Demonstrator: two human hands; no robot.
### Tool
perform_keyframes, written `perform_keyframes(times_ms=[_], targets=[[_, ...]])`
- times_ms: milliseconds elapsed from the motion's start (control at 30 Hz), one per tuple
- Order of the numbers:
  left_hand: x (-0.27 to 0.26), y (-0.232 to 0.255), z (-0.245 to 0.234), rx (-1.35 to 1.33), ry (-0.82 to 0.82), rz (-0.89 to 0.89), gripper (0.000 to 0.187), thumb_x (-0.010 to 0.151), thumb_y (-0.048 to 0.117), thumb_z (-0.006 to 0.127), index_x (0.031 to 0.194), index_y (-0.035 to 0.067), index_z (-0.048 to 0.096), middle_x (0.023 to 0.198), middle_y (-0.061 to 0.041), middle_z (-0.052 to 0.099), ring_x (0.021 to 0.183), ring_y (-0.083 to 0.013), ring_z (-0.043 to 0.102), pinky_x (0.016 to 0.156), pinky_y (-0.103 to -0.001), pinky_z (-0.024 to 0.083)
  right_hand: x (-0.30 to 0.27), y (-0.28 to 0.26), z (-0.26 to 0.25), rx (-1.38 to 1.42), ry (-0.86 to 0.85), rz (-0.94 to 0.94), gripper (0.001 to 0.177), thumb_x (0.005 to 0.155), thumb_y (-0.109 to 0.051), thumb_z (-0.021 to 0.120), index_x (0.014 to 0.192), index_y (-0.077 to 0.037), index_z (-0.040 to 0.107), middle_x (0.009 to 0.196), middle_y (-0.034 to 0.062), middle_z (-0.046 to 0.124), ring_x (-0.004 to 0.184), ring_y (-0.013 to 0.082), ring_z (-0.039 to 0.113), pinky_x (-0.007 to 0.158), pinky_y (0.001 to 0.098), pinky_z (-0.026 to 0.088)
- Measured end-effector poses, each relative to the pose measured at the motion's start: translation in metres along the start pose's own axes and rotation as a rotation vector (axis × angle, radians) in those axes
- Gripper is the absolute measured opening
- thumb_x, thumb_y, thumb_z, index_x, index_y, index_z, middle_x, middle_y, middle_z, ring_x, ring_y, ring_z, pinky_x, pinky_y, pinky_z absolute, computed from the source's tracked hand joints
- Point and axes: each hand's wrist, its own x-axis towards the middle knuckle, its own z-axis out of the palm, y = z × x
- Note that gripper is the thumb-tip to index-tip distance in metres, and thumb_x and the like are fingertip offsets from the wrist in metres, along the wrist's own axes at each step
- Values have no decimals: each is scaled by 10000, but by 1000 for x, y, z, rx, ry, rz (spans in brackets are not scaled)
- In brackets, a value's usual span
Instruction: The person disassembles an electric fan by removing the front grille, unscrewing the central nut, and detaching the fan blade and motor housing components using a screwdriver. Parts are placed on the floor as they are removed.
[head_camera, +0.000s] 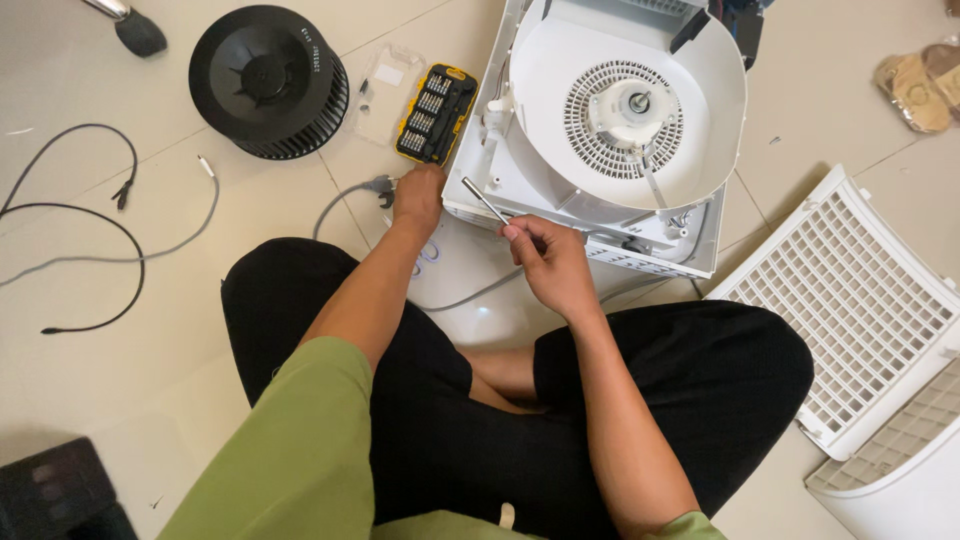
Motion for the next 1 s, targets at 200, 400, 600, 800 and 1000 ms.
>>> perform_keyframes(times_ms=[200,400,600,800,1000], targets=[[-2,2,-14,7,-8,-43,85,823,-10,690,902,11,714,947,-228,719,877,-380,733,762,-450,597,-2,-2,3,28,8,-44,231,1032,-142,601,1185,-13,718,668,-15,594,592,45,494,555,227,426],[-2,10,-64,-177,-173,-222,93,784,44,740,873,55,766,986,-212,706,929,-380,699,813,-453,567,-2,1,8,117,-11,31,287,1023,-119,580,1279,-32,675,710,-14,618,560,43,500,519,217,438],[16,4,-159,-1654,-53,-328,142,962,89,697,1078,10,717,1006,-74,725,903,-155,708,841,-304,590,2,7,10,189,5,72,308,1024,-103,585,1309,-37,681,727,-18,617,554,35,484,503,209,423],[-11,49,-202,-1799,-263,-72,184,1005,154,674,1126,15,681,1044,-83,743,972,-157,731,917,-312,601,3,10,16,280,34,31,315,1042,-110,582,1334,-42,676,738,-29,597,562,24,457,507,199,393],[-8,58,-208,-1772,-316,-48,181,1010,148,668,1135,19,677,1066,-89,746,954,-146,713,913,-315,598,5,8,14,318,49,45,312,1053,-87,563,1335,-30,683,732,-28,573,566,26,441,504,199,374]])
